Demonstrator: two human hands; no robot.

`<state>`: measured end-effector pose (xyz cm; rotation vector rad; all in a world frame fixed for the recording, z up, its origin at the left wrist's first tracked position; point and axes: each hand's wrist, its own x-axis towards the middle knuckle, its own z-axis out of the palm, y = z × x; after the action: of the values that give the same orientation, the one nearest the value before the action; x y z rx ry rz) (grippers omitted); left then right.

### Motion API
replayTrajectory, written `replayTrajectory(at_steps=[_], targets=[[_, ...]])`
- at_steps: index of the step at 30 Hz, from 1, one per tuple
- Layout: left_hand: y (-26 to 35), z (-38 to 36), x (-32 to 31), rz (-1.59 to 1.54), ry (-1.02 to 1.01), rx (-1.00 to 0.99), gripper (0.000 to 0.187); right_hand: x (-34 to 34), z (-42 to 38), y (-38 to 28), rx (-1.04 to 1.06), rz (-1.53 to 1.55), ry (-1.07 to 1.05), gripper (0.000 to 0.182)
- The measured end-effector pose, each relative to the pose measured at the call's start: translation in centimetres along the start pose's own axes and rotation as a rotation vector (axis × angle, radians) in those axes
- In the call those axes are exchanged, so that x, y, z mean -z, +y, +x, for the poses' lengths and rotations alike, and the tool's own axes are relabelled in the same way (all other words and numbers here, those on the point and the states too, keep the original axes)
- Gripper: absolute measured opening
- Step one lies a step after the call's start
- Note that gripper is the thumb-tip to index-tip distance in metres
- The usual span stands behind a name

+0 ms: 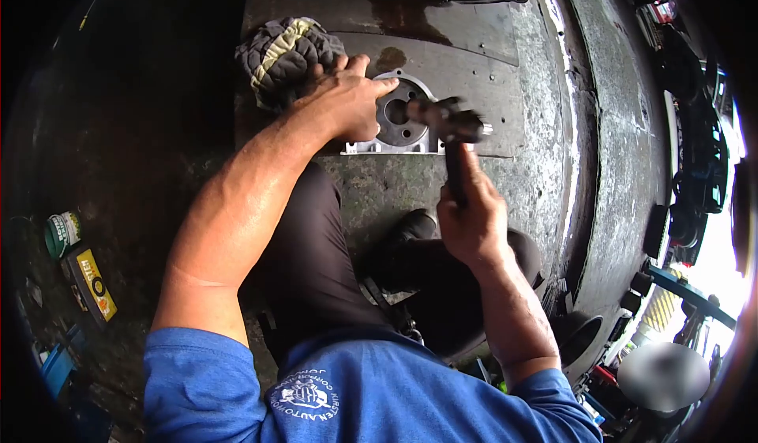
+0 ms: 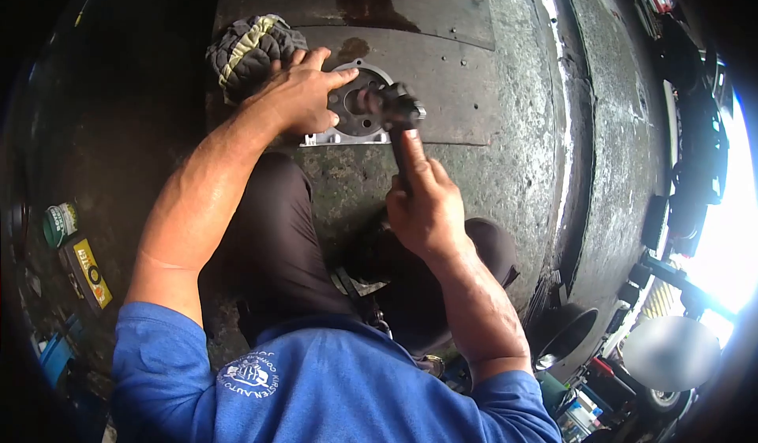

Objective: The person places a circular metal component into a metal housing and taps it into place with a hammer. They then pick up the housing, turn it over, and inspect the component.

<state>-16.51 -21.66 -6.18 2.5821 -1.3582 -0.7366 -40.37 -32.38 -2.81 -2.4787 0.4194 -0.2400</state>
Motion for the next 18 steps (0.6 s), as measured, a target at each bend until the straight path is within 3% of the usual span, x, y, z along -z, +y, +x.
replayTrajectory(at_steps=[2,4,7,10,14,16,18], targets=[[0.0,0.3,-0.1,0.012,-0.025,-0.002,0.079,-0.2,-0.8,0.6,0.157,0.028,0.147,0.074],[0.2,0.3,0.1,-0.003,-0.052,0.011,0.079,-0.7,-1.4,0.5,0.134,0.054,0.142,0.073],[0.3,0.3,0.1,-0.021,-0.029,0.010,0.079,-2.2,-0.7,1.3,0.049,-0.155,-0.057,0.074],[0.0,0.4,-0.2,-0.003,-0.010,-0.012,0.079,-0.1,0.1,-0.6,0.083,0.010,0.063,0.077],[0.2,0.4,0.3,-0.019,-0.057,-0.007,0.078,-1.6,-1.0,0.9,0.186,-0.087,0.103,0.075],[0.4,0.4,0.1,-0.028,-0.033,0.004,0.078,-2.5,-0.4,0.9,0.016,-0.084,-0.053,0.078],[0.2,0.3,0.1,-0.012,-0.014,-0.002,0.078,-0.2,0.1,-0.4,-0.028,-0.026,-0.017,0.073]])
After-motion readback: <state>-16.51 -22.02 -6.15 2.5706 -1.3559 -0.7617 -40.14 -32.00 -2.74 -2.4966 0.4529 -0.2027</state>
